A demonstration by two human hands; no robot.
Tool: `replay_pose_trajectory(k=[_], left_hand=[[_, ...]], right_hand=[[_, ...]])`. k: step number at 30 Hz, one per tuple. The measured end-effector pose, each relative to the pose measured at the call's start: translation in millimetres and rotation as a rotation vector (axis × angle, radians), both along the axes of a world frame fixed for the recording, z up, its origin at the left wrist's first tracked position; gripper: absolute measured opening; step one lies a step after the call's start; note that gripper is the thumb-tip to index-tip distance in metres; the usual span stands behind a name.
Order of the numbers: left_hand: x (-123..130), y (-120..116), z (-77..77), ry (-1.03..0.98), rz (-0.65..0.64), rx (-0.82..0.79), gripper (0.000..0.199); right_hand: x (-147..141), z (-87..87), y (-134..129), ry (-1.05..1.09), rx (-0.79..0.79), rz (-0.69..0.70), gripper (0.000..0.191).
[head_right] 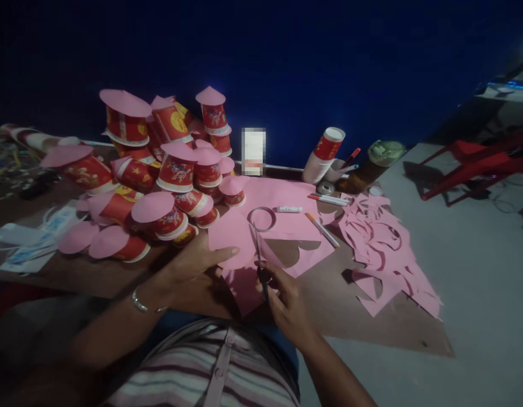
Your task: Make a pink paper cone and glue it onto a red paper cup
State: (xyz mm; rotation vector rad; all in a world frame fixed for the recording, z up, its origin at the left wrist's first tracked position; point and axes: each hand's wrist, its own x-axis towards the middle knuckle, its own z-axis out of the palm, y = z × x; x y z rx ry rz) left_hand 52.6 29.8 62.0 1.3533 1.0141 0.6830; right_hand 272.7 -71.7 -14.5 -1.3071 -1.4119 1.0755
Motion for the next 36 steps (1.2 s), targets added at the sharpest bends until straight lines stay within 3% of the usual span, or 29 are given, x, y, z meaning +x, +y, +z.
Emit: replay_pose_trajectory(k=[3,11,36], left_hand=[[0,1,3.4,-0.003,0.041,0.058,0.021],[0,2,3.9,-0.033,0.033,0.018,0.021],[-2,5,-0.7,-0.009,0.001,-0.034,0.026]], right_hand=[[1,0.9,0,-0.030,0.023,-0.014,0.042],[7,-1.9,-2,-0.052,0.039,-0.019,0.038],[2,16.3,-2,0.030,-0.009,-0.004,0.035]])
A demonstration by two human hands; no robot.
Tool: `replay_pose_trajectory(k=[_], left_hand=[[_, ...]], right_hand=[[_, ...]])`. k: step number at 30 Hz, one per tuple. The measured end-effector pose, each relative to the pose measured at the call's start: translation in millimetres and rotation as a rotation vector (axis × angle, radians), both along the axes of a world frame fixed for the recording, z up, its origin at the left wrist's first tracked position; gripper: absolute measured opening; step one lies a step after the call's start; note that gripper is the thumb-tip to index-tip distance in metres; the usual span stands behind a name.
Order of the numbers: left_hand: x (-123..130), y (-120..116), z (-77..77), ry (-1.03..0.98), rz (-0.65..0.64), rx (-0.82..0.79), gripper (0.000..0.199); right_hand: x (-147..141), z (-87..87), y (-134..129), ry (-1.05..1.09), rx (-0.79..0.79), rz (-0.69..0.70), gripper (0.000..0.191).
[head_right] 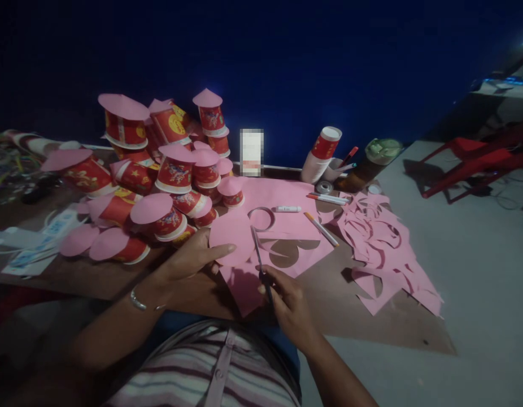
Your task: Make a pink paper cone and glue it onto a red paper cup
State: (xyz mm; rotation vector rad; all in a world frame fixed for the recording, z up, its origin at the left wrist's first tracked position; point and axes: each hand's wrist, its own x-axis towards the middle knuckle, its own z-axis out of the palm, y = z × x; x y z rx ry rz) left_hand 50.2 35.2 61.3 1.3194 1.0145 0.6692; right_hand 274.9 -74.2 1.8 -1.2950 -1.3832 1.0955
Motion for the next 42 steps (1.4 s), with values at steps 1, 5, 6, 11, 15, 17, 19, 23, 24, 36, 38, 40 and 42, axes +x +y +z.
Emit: replay_pose_trajectory(k=[1,5,6,11,15,17,19,23,24,36,38,40,42], left_hand=[[-1,0,-1.1,0.010,-0.002,-0.007,0.027],[-3,1,-4.3,0.034,-0.032,-0.013,0.031],[-3,1,-4.4,0.034,-0.036,-0.011,0.032],[0,0,-0.5,0.001,-0.004,-0.057,0.034],[2,0,-0.4,-0.032,-0.002,-0.064,0.036],[2,0,-3.0,-0.054,0.011,-0.061,0.036],[2,1,-6.8,-0.076,0.034,-0.054,0.036],[4,1,-14.5,-0.102,0.112,-0.058,0.039],[4,1,-16.1,-0.111,0.137,-0.063,0.041],[8,4,-15.3,-0.186,0.193,-0.062,0.043],[8,3,-13.1,-0.195,0.198,-0.059,0.044],[7,3,-11.8,-0.183,0.200,-0.040,0.044],[6,2,-11.2,-0.143,0.189,-0.002,0.042]], right_hand=[[0,-0.6,0,0.002,-0.002,-0.002,0.035],[1,-0.9,0,0.007,-0.015,-0.010,0.035],[1,-0.4,0,0.001,-0.005,-0.019,0.034],[0,1.8,0,-0.003,0.016,-0.019,0.029],[-1,1.2,-2,0.045,0.000,-0.012,0.027],[-2,1.1,-3,0.047,0.006,-0.021,0.026],[-2,1.5,-3,0.044,0.014,-0.031,0.025],[-3,3.5,-3,0.043,0.029,-0.045,0.024],[-3,4.0,-3,0.038,0.031,-0.048,0.024],[-2,0.8,-4,-0.008,0.005,-0.043,0.032],[-3,0.5,-4,0.016,0.005,-0.038,0.034],[-4,0.6,-4,0.031,-0.004,-0.028,0.036],[-4,0.4,-5,0.036,-0.010,-0.026,0.037]])
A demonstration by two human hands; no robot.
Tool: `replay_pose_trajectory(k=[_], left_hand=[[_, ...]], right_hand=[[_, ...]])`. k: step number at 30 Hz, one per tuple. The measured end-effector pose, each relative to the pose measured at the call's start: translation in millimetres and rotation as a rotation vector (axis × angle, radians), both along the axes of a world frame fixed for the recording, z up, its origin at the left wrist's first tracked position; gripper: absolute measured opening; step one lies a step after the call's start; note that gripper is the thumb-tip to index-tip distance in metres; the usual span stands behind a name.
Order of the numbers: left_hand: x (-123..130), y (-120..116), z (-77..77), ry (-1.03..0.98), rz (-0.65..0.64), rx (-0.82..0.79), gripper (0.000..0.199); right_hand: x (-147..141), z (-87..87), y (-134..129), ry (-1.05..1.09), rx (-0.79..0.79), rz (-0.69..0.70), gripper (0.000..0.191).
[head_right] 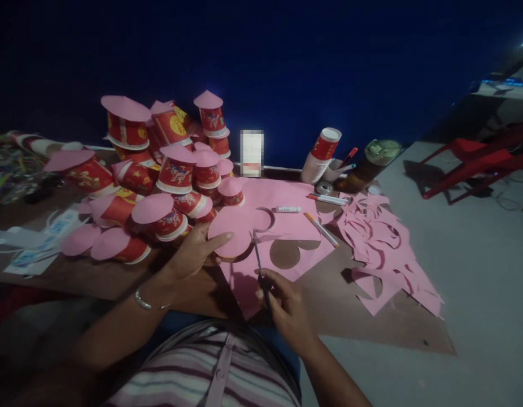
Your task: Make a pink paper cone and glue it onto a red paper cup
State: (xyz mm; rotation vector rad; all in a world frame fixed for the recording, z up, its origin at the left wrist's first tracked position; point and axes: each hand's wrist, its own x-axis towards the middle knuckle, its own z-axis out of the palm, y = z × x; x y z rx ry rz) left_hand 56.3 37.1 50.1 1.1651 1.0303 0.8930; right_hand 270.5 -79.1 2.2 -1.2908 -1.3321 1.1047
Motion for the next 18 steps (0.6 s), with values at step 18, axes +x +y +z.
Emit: replay_pose_trajectory(k=[18], left_hand=[[1,-10,8.0,0.111,-0.160,0.005,0.037]], right_hand=[[0,-0.7,-2,-0.007,0.011,-0.009,0.041]])
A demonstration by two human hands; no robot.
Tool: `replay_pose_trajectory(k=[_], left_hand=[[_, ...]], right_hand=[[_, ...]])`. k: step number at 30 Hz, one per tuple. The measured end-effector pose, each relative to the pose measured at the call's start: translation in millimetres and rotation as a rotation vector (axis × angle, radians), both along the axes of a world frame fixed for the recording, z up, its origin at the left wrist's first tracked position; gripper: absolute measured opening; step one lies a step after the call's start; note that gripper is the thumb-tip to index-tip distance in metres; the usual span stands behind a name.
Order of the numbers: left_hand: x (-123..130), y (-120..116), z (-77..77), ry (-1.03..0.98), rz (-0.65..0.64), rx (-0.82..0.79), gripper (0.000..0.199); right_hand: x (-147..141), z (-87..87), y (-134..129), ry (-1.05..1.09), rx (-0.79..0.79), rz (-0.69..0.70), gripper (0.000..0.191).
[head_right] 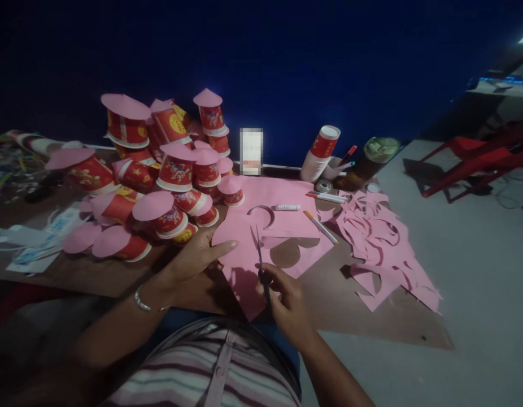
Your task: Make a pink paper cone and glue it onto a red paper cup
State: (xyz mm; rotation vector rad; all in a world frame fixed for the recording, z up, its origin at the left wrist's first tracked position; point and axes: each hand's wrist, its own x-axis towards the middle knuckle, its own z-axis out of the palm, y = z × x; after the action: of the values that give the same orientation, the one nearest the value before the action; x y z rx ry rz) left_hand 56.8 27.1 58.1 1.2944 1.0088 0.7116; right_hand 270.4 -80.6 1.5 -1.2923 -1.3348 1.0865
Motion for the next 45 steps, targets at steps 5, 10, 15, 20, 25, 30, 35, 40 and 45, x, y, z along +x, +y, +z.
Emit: replay_pose_trajectory(k=[5,10,15,20,25,30,35,40,45], left_hand=[[1,-2,-6.5,-0.066,0.021,-0.096,0.042],[5,-5,-3.6,-0.216,0.030,-0.234,0.037],[6,-3,1.1,-0.206,0.048,-0.223,0.038],[4,1,3.6,-0.159,0.042,-0.162,0.039],[0,4,3.7,-0.038,0.070,-0.060,0.037],[-1,6,1.0,-0.061,0.073,-0.014,0.037],[-2,8,-1.0,-0.067,0.085,-0.025,0.038],[-2,9,-5.9,-0.088,0.096,-0.025,0.039],[-4,11,-13.8,-0.133,0.112,-0.007,0.041]], right_hand=[[1,-2.2,-1,-0.032,-0.004,0.000,0.042],[0,-1.5,0,0.000,0.003,0.013,0.038],[1,-2.9,0,0.002,-0.005,0.004,0.035],[0,1.8,3,0.011,0.000,0.015,0.032],[-1,8.0,6,0.029,0.007,0.048,0.032],[-1,10.2,5,0.001,-0.010,0.052,0.029],[-1,8.5,4,0.024,-0.002,0.026,0.028],[0,9.2,5,0.001,-0.015,0.049,0.030],[0,10.6,6,-0.008,-0.006,0.041,0.034]])
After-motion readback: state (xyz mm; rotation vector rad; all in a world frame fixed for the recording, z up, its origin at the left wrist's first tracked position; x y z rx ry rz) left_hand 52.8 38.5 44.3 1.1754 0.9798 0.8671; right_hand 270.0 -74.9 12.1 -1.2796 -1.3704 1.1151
